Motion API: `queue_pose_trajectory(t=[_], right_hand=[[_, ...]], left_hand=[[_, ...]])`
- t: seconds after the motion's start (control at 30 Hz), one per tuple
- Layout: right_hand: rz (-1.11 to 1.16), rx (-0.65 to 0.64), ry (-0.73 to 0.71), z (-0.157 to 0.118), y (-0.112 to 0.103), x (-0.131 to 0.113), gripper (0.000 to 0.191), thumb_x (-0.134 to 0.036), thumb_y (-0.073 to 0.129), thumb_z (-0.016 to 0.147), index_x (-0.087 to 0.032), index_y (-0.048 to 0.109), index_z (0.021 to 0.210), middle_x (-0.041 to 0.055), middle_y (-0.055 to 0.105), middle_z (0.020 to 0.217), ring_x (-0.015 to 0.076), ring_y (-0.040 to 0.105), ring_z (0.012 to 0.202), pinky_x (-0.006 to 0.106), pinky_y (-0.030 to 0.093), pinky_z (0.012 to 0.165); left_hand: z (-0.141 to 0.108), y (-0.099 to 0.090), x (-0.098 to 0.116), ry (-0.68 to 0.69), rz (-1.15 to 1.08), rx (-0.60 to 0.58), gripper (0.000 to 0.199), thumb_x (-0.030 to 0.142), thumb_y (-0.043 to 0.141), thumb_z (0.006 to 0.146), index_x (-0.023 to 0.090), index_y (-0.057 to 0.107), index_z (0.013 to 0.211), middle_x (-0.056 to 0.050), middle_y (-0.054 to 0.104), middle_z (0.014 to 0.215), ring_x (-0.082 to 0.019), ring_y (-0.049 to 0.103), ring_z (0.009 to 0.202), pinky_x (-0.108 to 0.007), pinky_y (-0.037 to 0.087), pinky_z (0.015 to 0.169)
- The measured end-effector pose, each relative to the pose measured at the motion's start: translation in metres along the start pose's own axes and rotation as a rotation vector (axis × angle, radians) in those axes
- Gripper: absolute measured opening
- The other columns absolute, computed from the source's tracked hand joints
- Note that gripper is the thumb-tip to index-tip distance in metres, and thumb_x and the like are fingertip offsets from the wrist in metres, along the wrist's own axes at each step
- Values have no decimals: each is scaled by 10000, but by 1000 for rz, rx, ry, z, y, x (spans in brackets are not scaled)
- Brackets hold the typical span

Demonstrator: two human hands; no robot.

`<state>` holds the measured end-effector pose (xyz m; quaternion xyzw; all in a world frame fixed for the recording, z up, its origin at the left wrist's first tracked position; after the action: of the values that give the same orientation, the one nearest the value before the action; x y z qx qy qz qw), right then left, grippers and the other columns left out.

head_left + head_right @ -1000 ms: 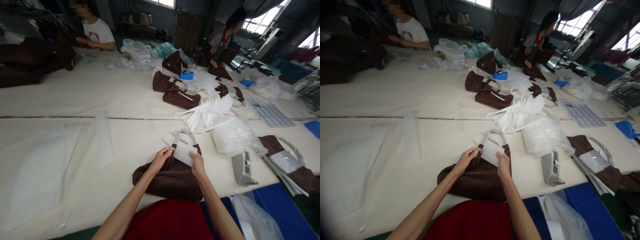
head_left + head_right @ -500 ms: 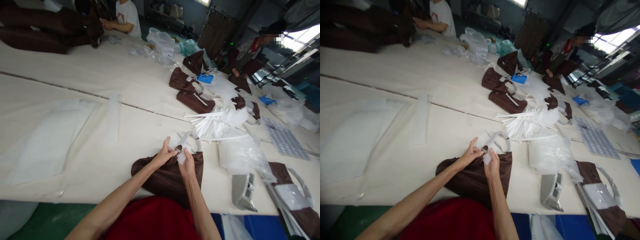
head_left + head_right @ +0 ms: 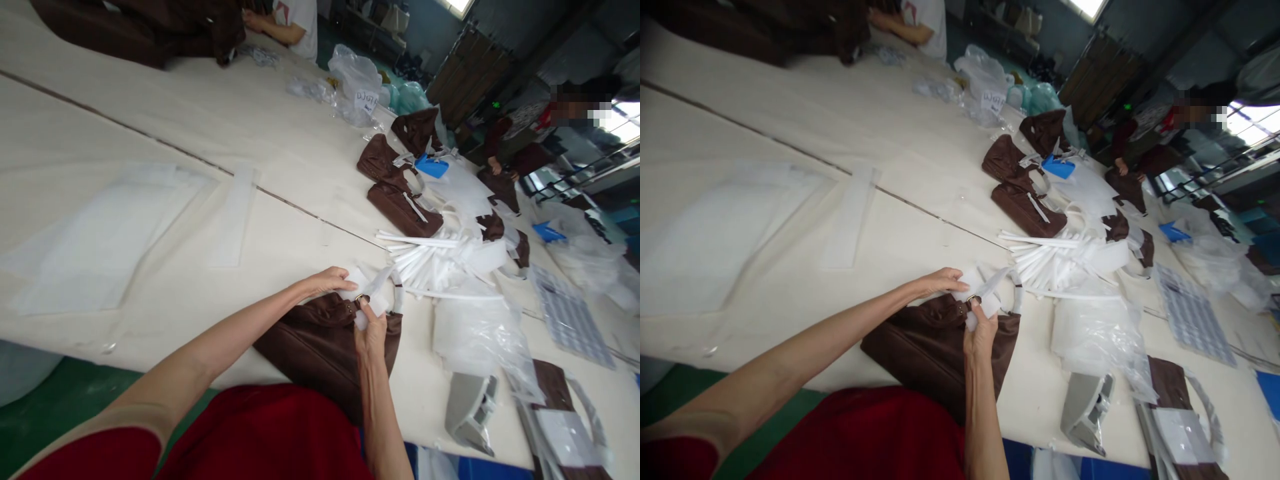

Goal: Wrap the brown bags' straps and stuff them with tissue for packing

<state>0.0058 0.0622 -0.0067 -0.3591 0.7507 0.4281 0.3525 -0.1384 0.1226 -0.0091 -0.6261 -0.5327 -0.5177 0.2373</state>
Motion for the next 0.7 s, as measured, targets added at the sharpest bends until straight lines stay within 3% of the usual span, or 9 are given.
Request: queue_pose_trajectory(t=[0.1, 0.23, 0.4, 0.57, 0.7], right_hand=[[23, -38, -6, 0, 4, -6, 461, -256, 796, 672, -172, 644, 1099, 45, 747, 987, 187, 692, 935, 371, 538, 947], [5, -36, -19, 4, 1, -11, 416, -334, 742, 748, -147, 643, 1106, 77, 737, 1041, 218, 676, 1019, 424, 516, 988], [-92, 30, -91, 2, -12, -20, 430, -369, 725, 760, -155, 645, 1123, 86, 723, 1092, 238, 650, 1089, 438, 500, 1008], [-16, -131, -47, -5, -13, -21, 374, -461, 636, 843, -181, 662, 1089, 112, 706, 1138, 238, 628, 1134, 469, 475, 1027], [-63, -154, -115, -5, -9, -16, 469, -437, 691, 806, -205, 614, 1206, 102, 673, 1201, 232, 593, 1179, 444, 462, 1035]], left_hand=[[9, 15, 1, -48, -126, -139, 449, 434, 852, 544, 133, 683, 832, -18, 682, 745, -150, 590, 659, -256, 431, 629], [16, 29, 2, -65, -181, -184, 427, 384, 870, 533, 122, 716, 832, -46, 716, 748, -162, 626, 653, -282, 486, 672], [24, 30, 10, 33, -95, -115, 341, 270, 876, 475, 125, 722, 742, -25, 709, 707, -158, 633, 663, -273, 501, 688], [24, 25, 15, 95, -97, -56, 320, 272, 841, 510, 122, 734, 771, -27, 721, 735, -161, 633, 687, -282, 508, 712], [19, 29, 15, 95, -124, -79, 309, 280, 832, 515, 126, 735, 765, -44, 727, 751, -178, 638, 701, -296, 519, 696]])
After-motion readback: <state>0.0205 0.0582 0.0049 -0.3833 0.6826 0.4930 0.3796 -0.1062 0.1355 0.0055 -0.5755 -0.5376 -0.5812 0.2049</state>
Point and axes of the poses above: each hand's wrist, its own z-axis towards the middle knuckle, its own y-axis out of the palm, x = y × z, the point moved 8 cm from there along z, towards the middle knuckle
